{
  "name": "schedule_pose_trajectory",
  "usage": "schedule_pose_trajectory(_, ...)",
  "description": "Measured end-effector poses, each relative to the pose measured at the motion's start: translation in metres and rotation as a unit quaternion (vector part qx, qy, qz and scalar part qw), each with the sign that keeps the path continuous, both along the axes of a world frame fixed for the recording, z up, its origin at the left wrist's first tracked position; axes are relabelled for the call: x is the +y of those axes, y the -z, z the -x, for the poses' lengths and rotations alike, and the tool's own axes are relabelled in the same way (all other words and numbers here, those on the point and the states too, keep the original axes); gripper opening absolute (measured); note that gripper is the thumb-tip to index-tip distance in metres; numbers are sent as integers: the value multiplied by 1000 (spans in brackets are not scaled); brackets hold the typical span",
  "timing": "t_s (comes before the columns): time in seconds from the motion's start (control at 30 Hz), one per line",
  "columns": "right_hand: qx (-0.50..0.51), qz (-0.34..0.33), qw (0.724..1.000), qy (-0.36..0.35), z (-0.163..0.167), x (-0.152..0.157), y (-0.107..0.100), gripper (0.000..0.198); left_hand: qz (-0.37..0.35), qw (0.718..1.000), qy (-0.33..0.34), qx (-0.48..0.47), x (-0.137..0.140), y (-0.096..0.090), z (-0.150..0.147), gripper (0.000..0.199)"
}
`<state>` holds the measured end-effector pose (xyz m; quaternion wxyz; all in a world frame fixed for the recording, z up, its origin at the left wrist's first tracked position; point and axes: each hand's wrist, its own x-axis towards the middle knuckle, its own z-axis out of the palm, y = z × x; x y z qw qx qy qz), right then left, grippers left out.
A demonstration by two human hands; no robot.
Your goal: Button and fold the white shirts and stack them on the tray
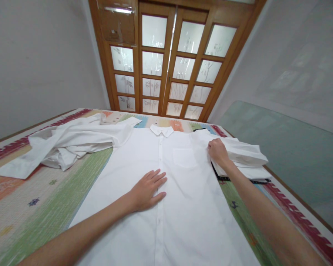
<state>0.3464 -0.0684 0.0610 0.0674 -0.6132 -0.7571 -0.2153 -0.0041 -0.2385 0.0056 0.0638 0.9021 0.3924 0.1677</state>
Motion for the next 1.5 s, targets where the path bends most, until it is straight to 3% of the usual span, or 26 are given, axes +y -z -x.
schedule_pose_trajectory(0.33,-2,-10,1000,10,-3,-4,4,26,3,1000,2,-7,0,0,0,51)
schedule_pose_trajectory(0.43,-4,-39,999,36,11,-13,-2,26,1,1000,0,-5,0,1,-1,52)
schedule_pose_trajectory(0.53,30,-51,998,-12,37,-25,-1,31,3,1000,-6,4,0,3,0,59)
schedule_pose_trajectory(0.6,58,-22,996,-58,61,-34,9,40,6,1000,-7,9,1,5,0,63)
schedule_pose_trajectory(0.7,85,79,988,-100,96,-44,35,56,2,1000,-7,9,2,8,1,64)
schedule_pose_trajectory(0.87,120,195,973,-41,116,-40,69,72,-7,1000,-11,7,1,11,2,63)
schedule_pose_trajectory(1.03,122,203,971,30,93,-24,69,73,6,999,-43,26,0,12,2,67)
schedule_pose_trajectory(1.2,120,183,974,65,90,-17,65,68,21,987,-156,36,4,14,-2,77)
schedule_pose_trajectory(1.3,119,186,975,26,104,-13,65,63,21,981,-190,40,7,15,-3,80)
schedule_pose_trajectory(1.5,108,219,966,-89,135,-1,65,65,-1,983,-179,40,6,23,-3,79)
